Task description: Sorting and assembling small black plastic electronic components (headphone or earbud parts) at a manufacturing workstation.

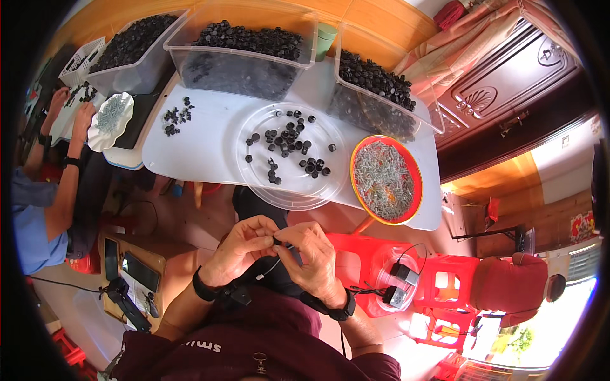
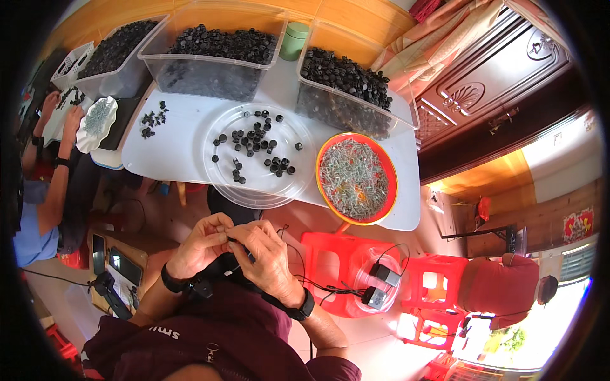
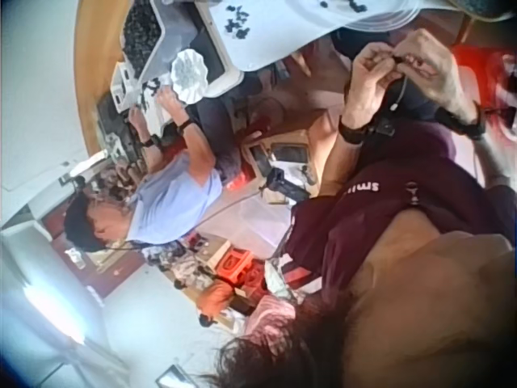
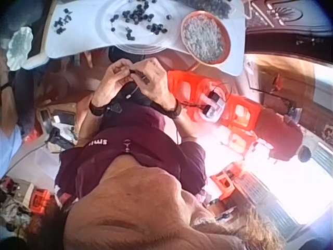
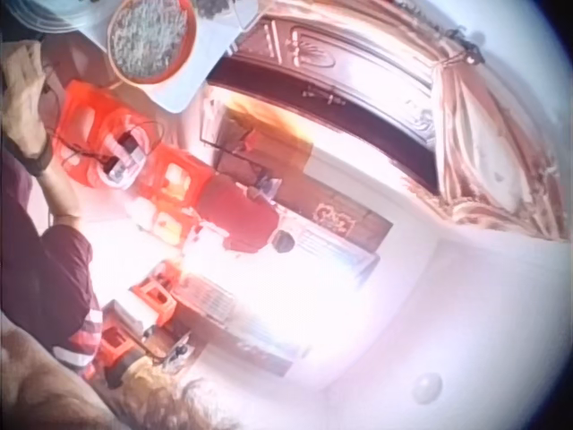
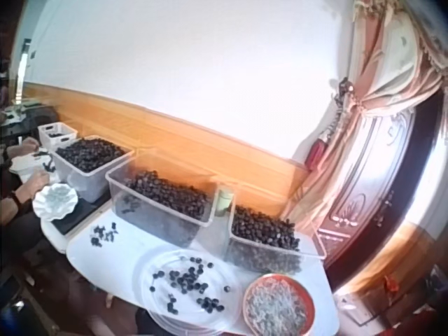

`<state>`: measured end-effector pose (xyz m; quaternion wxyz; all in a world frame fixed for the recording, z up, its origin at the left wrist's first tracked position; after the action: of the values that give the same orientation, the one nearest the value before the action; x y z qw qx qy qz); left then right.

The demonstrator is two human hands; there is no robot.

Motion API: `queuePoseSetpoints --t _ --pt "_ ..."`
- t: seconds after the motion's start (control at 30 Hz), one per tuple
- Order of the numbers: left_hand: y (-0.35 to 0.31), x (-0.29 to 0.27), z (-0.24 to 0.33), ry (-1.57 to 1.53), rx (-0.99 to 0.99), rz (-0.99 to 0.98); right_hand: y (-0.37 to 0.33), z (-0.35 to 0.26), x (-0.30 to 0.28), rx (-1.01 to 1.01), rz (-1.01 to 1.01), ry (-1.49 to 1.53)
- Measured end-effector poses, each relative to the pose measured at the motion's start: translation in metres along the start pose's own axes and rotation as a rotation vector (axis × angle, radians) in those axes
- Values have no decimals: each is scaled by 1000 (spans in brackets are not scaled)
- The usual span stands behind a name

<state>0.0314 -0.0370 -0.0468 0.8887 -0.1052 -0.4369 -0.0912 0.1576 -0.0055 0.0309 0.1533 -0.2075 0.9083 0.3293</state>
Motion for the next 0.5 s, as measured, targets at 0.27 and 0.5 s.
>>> queuePoseSetpoints --t 0.27,0.5 --pt "-8 -8 3 112 37 29 19 90 -103 232 278 -482" --pt "-12 -2 -2 232 7 97 20 152 -141 338 155 -725"
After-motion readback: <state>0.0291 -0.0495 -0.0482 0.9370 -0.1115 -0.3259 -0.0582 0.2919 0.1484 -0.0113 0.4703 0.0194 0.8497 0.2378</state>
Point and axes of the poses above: each hand's wrist, its own y-axis towards the middle knuckle, its own x-axis out of the palm, z = x × y, the point moved 4 cm from there along y, towards the middle knuckle, and after that the axes turned 6 degrees about y, right-handed, at the moved point
